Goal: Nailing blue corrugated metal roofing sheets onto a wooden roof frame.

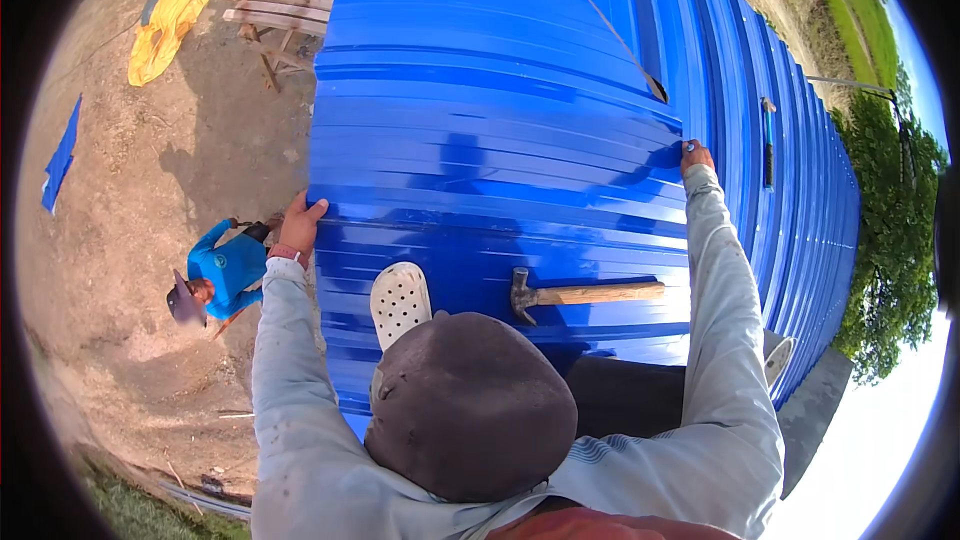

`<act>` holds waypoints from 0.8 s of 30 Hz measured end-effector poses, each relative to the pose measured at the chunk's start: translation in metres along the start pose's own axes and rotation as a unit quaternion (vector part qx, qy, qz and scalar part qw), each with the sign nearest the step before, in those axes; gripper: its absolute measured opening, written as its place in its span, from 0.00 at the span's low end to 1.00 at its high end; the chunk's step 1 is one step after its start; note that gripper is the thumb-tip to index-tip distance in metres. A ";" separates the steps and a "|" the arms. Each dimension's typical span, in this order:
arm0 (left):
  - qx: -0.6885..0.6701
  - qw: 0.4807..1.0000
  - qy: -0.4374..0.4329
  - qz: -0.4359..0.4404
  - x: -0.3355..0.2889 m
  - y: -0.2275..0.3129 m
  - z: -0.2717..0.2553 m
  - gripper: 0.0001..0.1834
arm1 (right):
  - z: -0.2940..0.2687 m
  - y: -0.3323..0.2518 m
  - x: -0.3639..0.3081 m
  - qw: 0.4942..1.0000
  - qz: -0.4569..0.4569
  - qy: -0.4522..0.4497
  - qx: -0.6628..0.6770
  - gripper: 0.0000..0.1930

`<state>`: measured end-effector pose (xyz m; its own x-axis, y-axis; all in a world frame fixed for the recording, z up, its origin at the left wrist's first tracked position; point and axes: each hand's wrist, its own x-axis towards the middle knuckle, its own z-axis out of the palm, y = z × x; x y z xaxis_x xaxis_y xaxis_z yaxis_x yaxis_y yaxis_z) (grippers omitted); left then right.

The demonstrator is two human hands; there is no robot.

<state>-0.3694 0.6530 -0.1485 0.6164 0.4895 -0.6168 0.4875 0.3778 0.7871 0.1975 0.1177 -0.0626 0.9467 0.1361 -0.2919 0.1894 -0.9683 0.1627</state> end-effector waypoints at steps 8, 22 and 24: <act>-0.008 0.999 0.031 -0.013 0.001 -0.001 0.008 0.22 | 0.014 -0.001 0.003 0.997 0.045 0.037 -0.052 0.19; 0.045 0.998 0.031 -0.008 -0.005 -0.002 0.012 0.28 | 0.041 -0.229 -0.213 0.902 -0.428 0.052 -0.037 0.27; 0.057 0.996 0.065 -0.037 -0.012 -0.005 0.013 0.37 | 0.042 -0.236 -0.223 0.906 -0.415 0.050 -0.069 0.29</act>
<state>-0.3717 0.6350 -0.1449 0.4956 0.5638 -0.6607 0.6004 0.3274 0.7296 -0.0692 0.3076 -0.0757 0.4813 0.8303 -0.2809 0.8708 -0.4897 0.0443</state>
